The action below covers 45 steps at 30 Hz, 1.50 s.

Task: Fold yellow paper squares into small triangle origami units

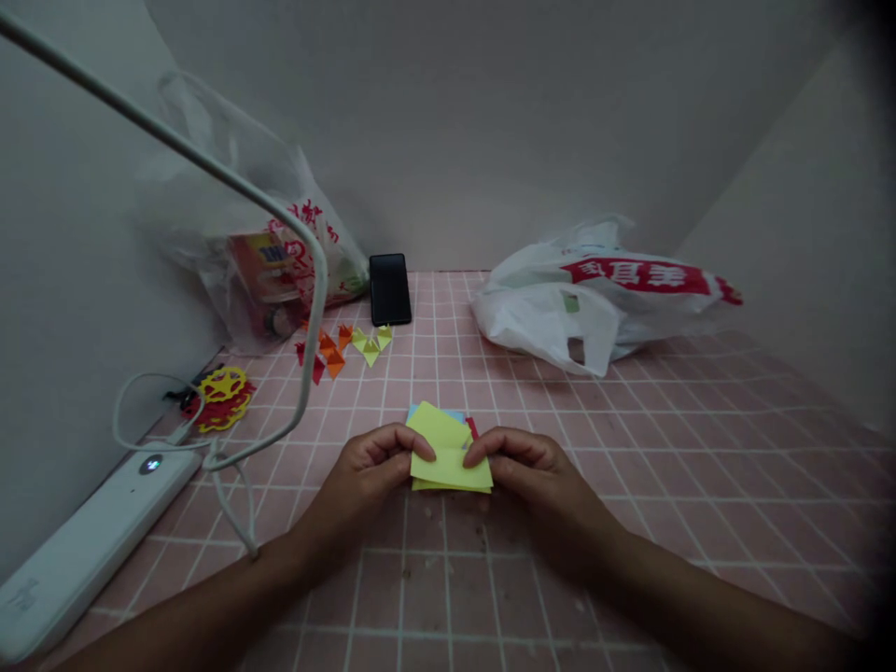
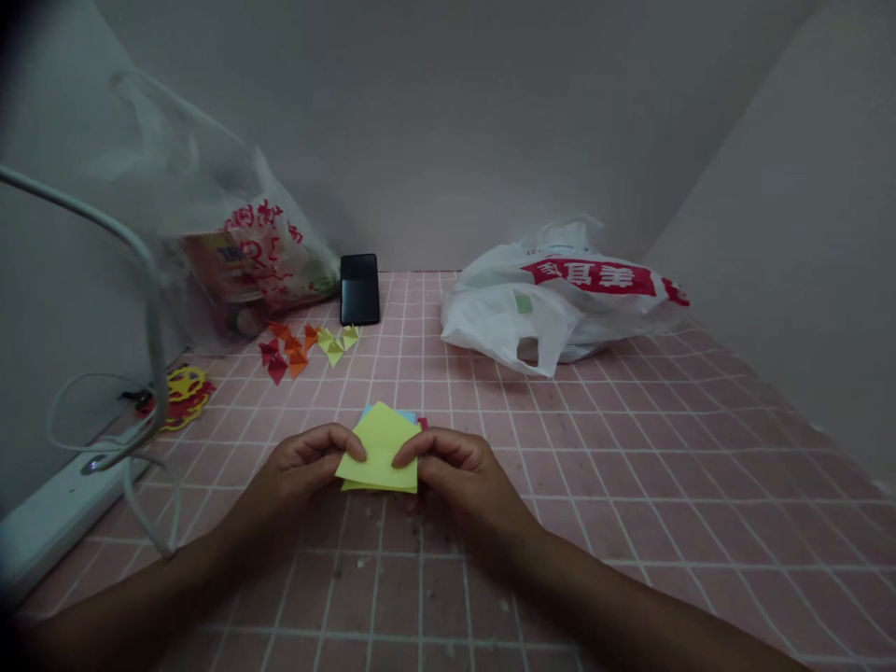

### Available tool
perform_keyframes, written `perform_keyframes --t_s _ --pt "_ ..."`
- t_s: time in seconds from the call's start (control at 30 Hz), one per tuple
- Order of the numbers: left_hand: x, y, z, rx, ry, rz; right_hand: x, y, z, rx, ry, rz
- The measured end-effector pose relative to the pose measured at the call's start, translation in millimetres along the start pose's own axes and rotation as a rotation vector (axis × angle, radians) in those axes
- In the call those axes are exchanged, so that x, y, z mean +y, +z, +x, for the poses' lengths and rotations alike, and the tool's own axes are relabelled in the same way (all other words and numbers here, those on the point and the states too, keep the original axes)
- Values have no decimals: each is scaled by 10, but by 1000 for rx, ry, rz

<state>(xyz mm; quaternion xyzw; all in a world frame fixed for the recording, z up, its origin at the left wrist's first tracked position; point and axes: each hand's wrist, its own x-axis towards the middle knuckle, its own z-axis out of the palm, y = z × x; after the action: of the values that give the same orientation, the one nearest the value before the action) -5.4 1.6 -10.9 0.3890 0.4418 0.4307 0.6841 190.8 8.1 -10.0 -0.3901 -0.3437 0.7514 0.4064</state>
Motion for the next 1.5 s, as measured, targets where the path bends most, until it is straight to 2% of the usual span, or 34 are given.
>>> perform_keyframes --t_s 0.2,0.37,0.57,0.7,0.8,0.97,1.07,1.17,1.3,1.5 --pt "18 33 14 -28 -27 -68 -9 -2 3 -14 9 34" --pt "55 32 -1 -40 -44 11 -10 -9 10 -34 13 58" --pt "86 3 -10 -13 -32 148 15 -26 11 -48 -29 -20" --pt "35 0 36 -4 -30 141 31 -42 23 -53 -27 -95" --pt "4 -3 52 -53 -72 122 18 -46 19 -79 -41 -177" --pt "2 11 9 -149 -206 262 -27 -51 -9 -154 -138 -454" --pt "-6 25 -14 -180 -240 317 -21 -54 -20 -216 -158 -522" --pt "-8 43 -19 -170 -254 317 16 -54 -18 -207 -121 -460" --pt "25 81 -22 -75 -268 236 52 -51 9 -158 -100 -238" --pt "41 99 -17 6 -151 208 79 -38 24 -176 16 -198"
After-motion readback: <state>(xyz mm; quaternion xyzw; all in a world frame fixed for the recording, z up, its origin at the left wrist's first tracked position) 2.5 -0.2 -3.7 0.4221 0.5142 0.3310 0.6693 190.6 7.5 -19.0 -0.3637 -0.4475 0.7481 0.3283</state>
